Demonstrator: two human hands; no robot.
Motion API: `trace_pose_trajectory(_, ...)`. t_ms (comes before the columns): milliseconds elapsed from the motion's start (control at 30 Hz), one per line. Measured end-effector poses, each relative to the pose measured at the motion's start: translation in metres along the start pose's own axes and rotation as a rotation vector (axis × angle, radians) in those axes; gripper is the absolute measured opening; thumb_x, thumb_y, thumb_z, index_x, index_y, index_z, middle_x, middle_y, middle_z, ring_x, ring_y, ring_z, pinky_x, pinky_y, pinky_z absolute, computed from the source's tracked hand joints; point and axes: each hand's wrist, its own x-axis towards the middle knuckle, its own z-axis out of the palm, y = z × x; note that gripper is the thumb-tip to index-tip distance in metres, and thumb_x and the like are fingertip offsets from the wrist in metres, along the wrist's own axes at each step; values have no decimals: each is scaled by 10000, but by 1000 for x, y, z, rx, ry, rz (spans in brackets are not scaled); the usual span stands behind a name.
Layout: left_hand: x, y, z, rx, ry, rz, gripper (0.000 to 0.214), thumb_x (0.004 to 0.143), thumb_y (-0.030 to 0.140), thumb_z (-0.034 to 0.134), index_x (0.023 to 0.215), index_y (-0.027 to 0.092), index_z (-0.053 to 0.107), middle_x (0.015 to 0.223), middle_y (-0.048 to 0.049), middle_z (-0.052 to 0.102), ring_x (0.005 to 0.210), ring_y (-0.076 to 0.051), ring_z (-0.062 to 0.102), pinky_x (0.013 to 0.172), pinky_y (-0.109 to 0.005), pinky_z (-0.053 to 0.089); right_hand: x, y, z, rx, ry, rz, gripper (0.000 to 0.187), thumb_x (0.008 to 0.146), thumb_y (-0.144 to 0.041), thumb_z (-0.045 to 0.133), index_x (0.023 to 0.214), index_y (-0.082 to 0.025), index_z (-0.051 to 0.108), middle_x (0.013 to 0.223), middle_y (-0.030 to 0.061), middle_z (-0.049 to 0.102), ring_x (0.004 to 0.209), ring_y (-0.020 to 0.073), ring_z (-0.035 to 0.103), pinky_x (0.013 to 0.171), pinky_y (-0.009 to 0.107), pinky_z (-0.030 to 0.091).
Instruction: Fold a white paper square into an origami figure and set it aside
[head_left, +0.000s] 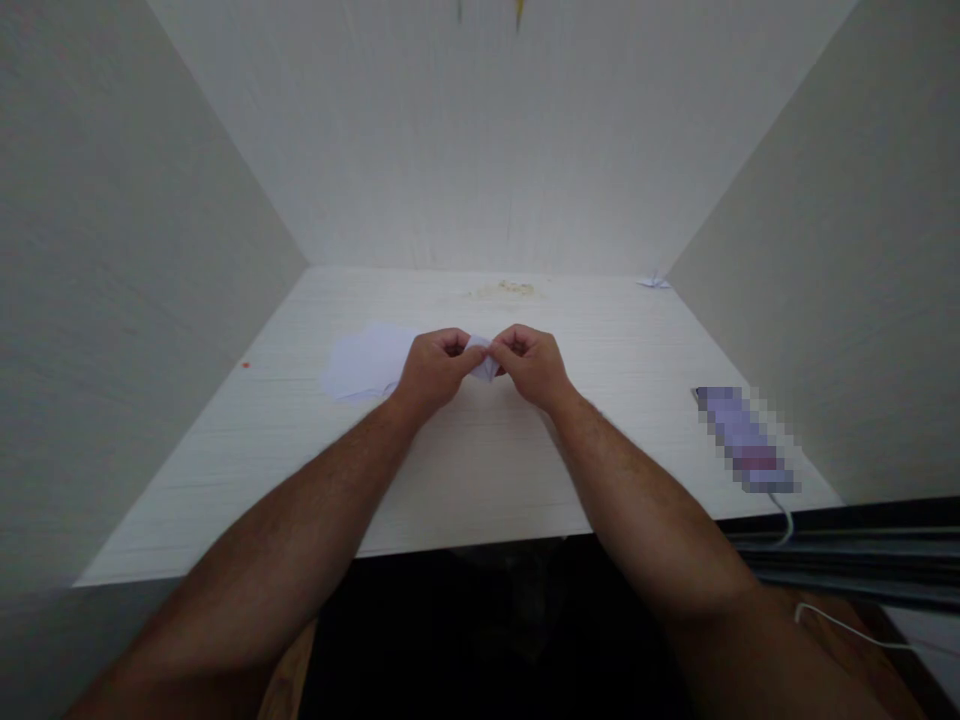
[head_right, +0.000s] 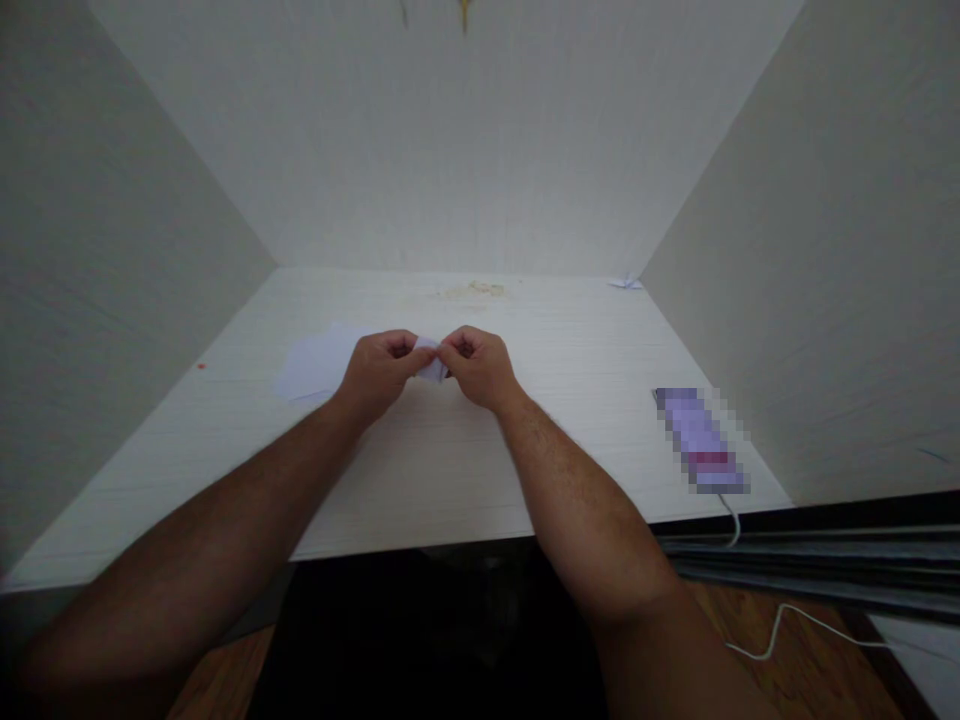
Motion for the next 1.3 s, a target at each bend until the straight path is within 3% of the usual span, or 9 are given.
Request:
trace_pose_trajectory(267, 1, -2, 1, -65, 58, -77, 177, 697, 312, 713, 640, 164, 634, 541, 16, 592, 485, -92, 487, 478, -225, 369, -3, -2, -3, -60, -148, 94, 330, 773, -463, 696, 676, -163, 598, 569, 20, 658, 515, 113, 611, 482, 213, 442)
trace_pose_trajectory(700, 0, 1, 6, -161, 154, -75, 181, 731, 303, 697, 631, 167, 632, 562, 6, 605, 498, -96, 534, 478, -223, 457, -3, -6, 5, -40, -93, 117, 292, 760, -406, 692, 679, -192, 510, 542, -22, 612, 490, 95, 565, 457, 203, 390)
trace_pose_trajectory(1033, 4, -5, 3, -254, 236, -48, 167, 735, 309, 696, 667, 170, 634, 577, 16, 606, 504, -101, 545, 498, -238, 471, -1, 1, 8, 189, -148, 115, 325, 577, -211, 761, 804, -194, 528, 656, -63, 609, 563, 83, 587, 548, 220, 494)
trace_pose_trajectory(1300, 3, -5, 3, -271, 214, -29, 174, 750, 332, 690, 706, 174, 629, 627, 7, 627, 560, -108, 571, 563, -248, 509, -4, 0, 7, 143, -101, 154, 202, 695, -322, 714, 745, -173, 587, 622, -10, 663, 522, 97, 604, 521, 226, 497)
